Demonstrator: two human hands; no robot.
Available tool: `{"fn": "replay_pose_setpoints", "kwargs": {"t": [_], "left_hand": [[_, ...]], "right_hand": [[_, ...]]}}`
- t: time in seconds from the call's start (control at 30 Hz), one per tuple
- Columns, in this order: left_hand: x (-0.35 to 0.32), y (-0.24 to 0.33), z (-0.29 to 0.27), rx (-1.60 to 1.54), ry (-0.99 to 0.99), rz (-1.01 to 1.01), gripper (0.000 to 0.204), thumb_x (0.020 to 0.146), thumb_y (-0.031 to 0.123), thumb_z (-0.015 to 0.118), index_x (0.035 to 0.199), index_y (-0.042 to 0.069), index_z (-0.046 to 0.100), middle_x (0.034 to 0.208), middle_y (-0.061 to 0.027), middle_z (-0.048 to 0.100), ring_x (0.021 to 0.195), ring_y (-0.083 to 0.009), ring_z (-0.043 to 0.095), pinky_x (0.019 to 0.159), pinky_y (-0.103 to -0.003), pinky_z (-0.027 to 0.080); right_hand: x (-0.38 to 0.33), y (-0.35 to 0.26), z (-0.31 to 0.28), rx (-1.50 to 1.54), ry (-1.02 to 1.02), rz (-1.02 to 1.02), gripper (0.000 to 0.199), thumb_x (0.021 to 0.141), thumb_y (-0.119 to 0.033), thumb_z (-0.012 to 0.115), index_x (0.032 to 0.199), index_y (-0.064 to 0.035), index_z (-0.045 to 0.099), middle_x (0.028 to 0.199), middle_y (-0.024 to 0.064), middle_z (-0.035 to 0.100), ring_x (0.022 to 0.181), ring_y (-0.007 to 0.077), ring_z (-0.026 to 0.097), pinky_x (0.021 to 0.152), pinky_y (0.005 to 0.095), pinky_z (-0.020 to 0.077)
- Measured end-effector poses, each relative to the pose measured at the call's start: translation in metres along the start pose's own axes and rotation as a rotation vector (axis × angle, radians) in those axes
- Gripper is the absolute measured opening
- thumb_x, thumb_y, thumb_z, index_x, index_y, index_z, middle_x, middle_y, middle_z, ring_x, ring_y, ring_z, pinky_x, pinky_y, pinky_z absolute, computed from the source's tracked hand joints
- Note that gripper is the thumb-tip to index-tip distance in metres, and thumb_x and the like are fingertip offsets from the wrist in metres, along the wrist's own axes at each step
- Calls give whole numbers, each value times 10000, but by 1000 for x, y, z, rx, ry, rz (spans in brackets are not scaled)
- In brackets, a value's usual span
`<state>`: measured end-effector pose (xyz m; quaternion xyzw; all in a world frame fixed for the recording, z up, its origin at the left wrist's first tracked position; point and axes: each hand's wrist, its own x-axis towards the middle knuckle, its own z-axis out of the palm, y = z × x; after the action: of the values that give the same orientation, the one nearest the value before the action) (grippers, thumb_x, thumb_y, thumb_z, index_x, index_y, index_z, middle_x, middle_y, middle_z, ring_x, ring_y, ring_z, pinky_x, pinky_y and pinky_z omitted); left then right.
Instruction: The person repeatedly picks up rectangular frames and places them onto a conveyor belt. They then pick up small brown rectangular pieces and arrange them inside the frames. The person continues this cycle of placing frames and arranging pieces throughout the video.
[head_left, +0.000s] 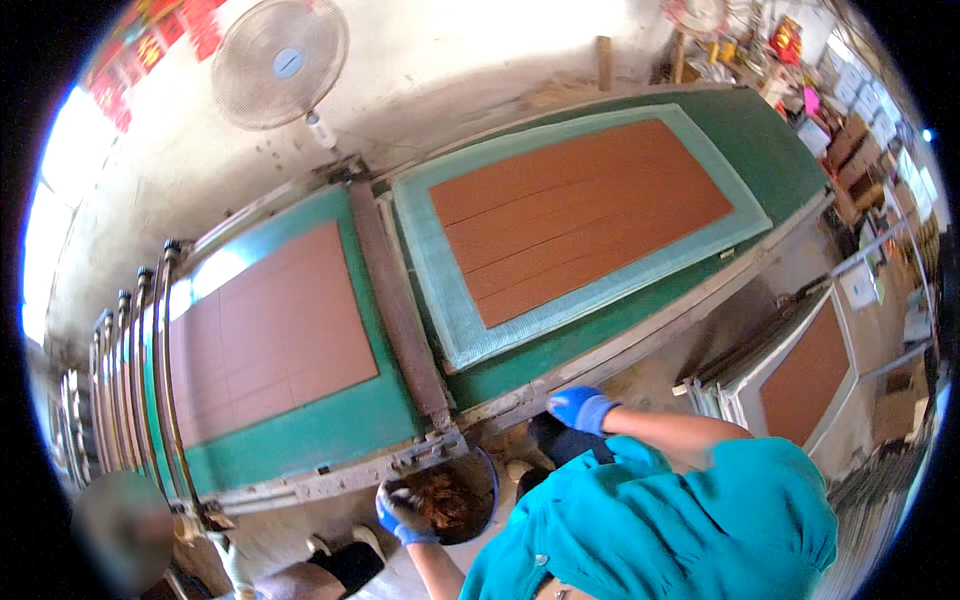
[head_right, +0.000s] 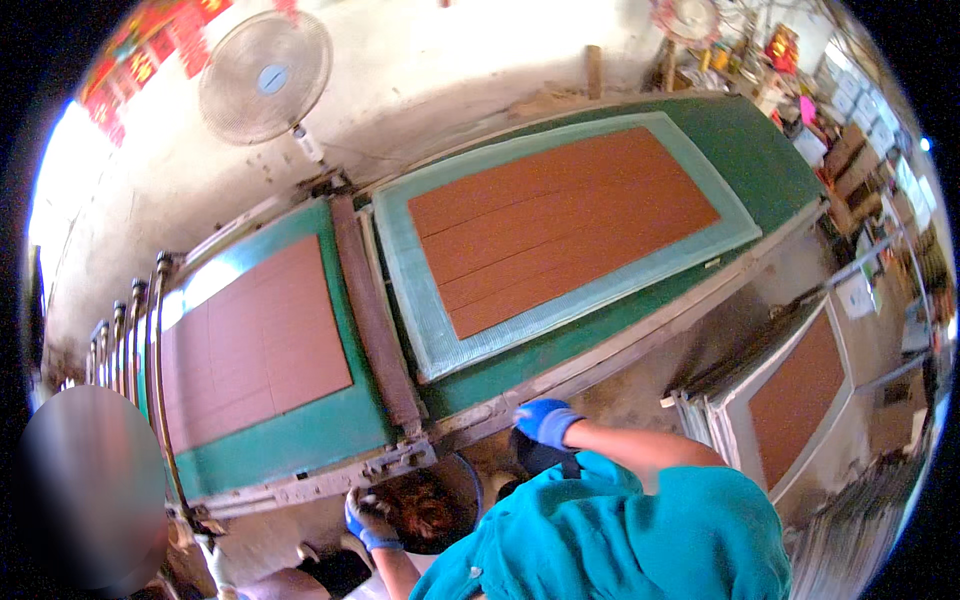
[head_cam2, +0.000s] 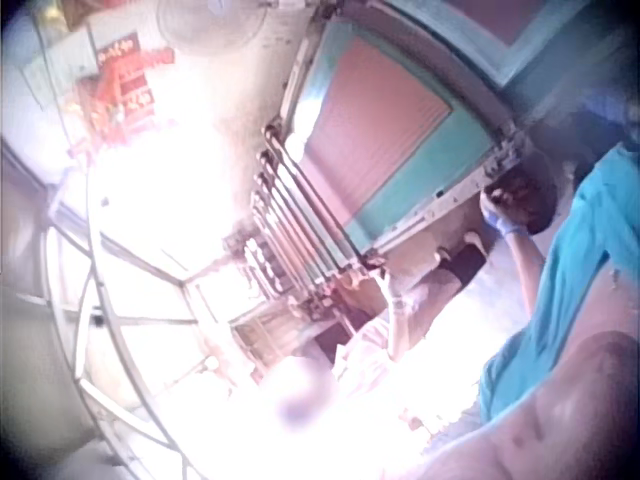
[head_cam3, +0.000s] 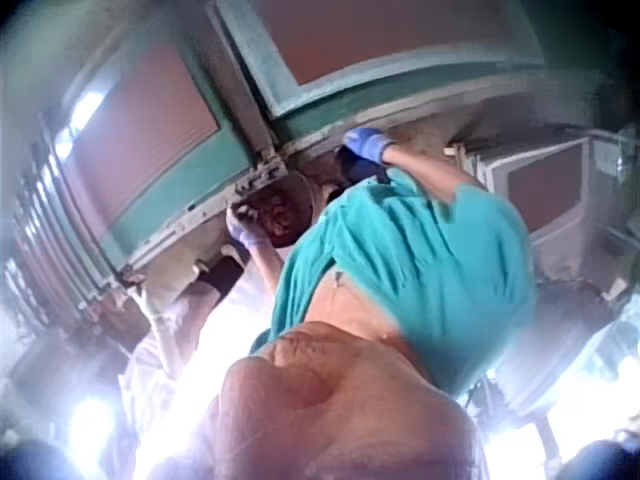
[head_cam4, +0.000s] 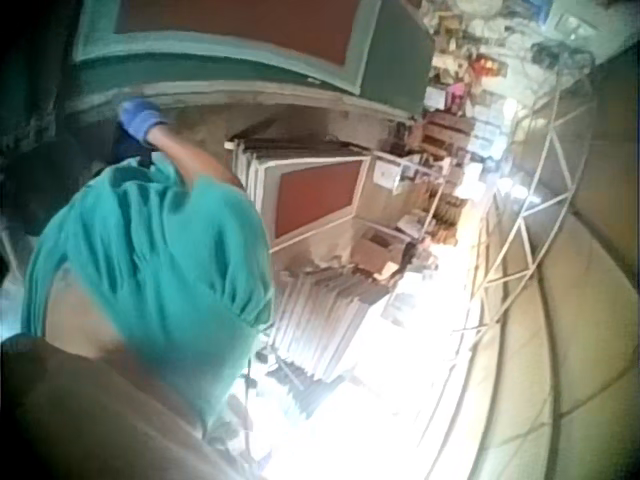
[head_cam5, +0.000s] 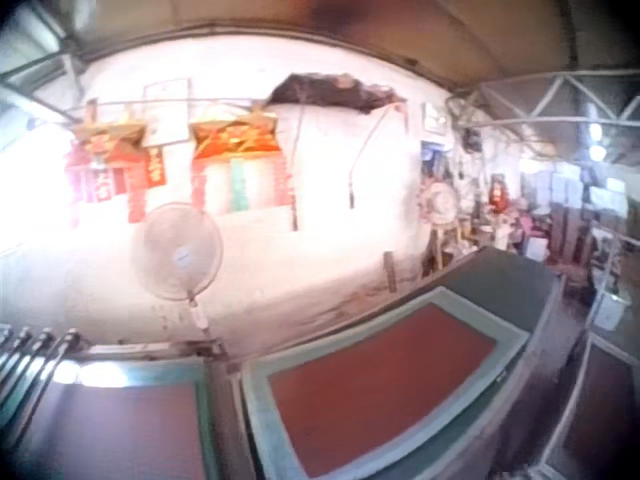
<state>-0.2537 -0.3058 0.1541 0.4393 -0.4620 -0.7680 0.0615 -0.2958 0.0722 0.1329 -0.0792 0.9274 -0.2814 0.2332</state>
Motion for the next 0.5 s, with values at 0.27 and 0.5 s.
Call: {"fn": "replay_pose_setpoints", "kwargs": {"t": [0.27,0.5], "left_hand": [[43,-5,268,448,-414,411,281,850,260,466,1011,41,538,605,-56,534,532,-132,505,482,-253,410],[217,-26,591,1092,-740,672,405,825,188,508,1211,139,394,921,-37,516,694,-125,518,514,-269,405]], "right_hand": [[14,143,9,1864,167,784,256,829,-324,451,800,-100,571,733,65,602,614,191,573,557,331,480],[104,185,-4,2631,-491,714,340,826,-385,486,833,-48,525,794,185,592,750,284,578,686,402,479]]}}
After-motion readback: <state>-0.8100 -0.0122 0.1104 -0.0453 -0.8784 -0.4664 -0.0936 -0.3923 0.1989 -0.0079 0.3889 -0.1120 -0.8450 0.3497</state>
